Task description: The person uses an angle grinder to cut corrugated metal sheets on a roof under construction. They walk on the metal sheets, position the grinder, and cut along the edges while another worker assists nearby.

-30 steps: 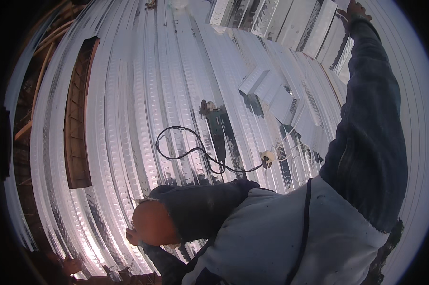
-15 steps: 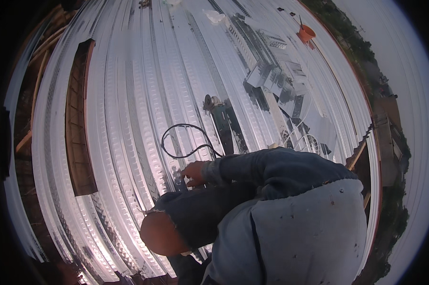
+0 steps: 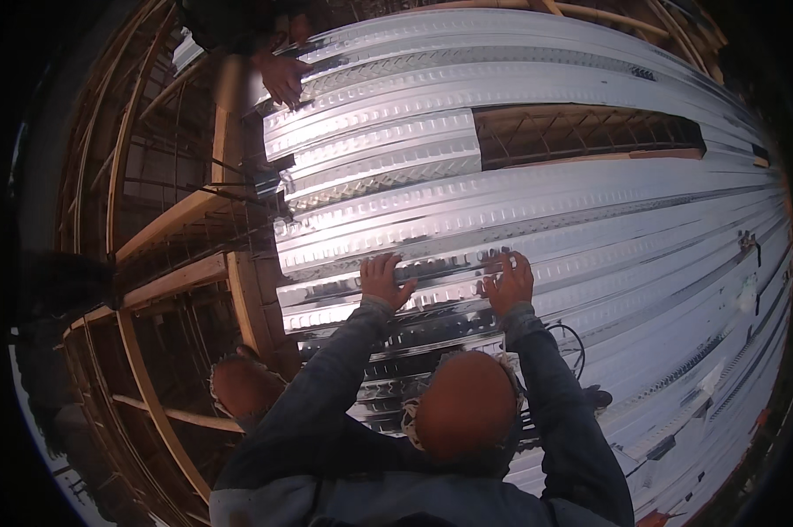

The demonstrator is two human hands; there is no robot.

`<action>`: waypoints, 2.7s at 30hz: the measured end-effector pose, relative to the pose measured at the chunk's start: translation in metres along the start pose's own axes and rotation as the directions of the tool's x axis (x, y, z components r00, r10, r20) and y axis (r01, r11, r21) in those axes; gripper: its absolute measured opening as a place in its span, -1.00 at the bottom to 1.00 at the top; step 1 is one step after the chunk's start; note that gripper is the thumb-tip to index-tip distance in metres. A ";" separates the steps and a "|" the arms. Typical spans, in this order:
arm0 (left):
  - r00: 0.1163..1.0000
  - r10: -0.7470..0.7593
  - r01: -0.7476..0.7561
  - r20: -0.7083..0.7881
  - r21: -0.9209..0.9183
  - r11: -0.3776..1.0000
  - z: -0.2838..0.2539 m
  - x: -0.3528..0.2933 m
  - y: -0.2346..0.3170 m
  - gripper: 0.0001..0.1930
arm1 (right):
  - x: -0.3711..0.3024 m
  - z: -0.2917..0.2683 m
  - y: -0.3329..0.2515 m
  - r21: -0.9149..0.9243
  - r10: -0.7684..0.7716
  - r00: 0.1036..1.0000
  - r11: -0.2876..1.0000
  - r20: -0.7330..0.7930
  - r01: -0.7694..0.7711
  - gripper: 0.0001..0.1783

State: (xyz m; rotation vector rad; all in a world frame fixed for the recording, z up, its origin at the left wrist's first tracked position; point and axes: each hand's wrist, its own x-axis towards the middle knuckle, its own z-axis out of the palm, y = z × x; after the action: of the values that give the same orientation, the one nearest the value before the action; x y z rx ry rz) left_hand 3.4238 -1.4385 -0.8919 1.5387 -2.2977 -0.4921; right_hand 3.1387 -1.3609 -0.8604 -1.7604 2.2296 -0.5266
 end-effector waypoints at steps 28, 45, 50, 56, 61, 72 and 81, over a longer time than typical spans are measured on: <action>0.917 -0.323 0.318 -0.234 -0.060 0.946 -0.026 -0.082 -0.058 -0.58 | 0.044 0.079 -0.038 -0.369 -0.106 0.991 0.920 0.083 0.129 -0.39; 0.899 -0.331 0.335 -0.287 -0.039 0.941 -0.032 -0.073 -0.055 -0.60 | 0.190 0.128 -0.151 -0.129 -0.567 0.749 0.818 -0.343 0.561 -0.36; 0.890 -0.407 0.411 -0.205 -0.028 0.911 -0.037 -0.068 -0.052 -0.65 | 0.279 0.161 -0.167 -0.296 -0.644 0.762 0.742 -0.065 0.602 -0.49; 0.906 -0.319 0.332 -0.277 0.000 0.943 -0.036 -0.068 -0.055 -0.63 | 0.271 0.157 -0.155 -0.289 -0.673 0.735 0.722 -0.083 0.629 -0.50; 0.900 -0.357 0.365 -0.248 -0.017 0.931 -0.038 -0.070 -0.055 -0.63 | 0.240 0.161 -0.174 -0.115 -0.666 0.640 0.722 -0.383 0.683 -0.61; 0.928 -0.339 0.351 -0.152 0.054 0.935 -0.029 -0.076 -0.055 -0.56 | 0.263 0.171 -0.168 -0.182 -0.638 0.762 0.741 0.113 0.647 -0.50; 0.947 -0.158 0.229 -0.281 0.241 0.943 -0.028 -0.069 -0.048 -0.52 | 0.146 0.071 -0.121 0.094 -0.358 0.915 0.920 -0.185 0.379 -0.42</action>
State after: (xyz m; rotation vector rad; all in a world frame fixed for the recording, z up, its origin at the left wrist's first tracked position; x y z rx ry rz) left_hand 3.5003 -1.3948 -0.8951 1.8492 -2.0870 -0.0143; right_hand 3.2400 -1.5358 -0.8686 -2.1489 1.9083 -0.9025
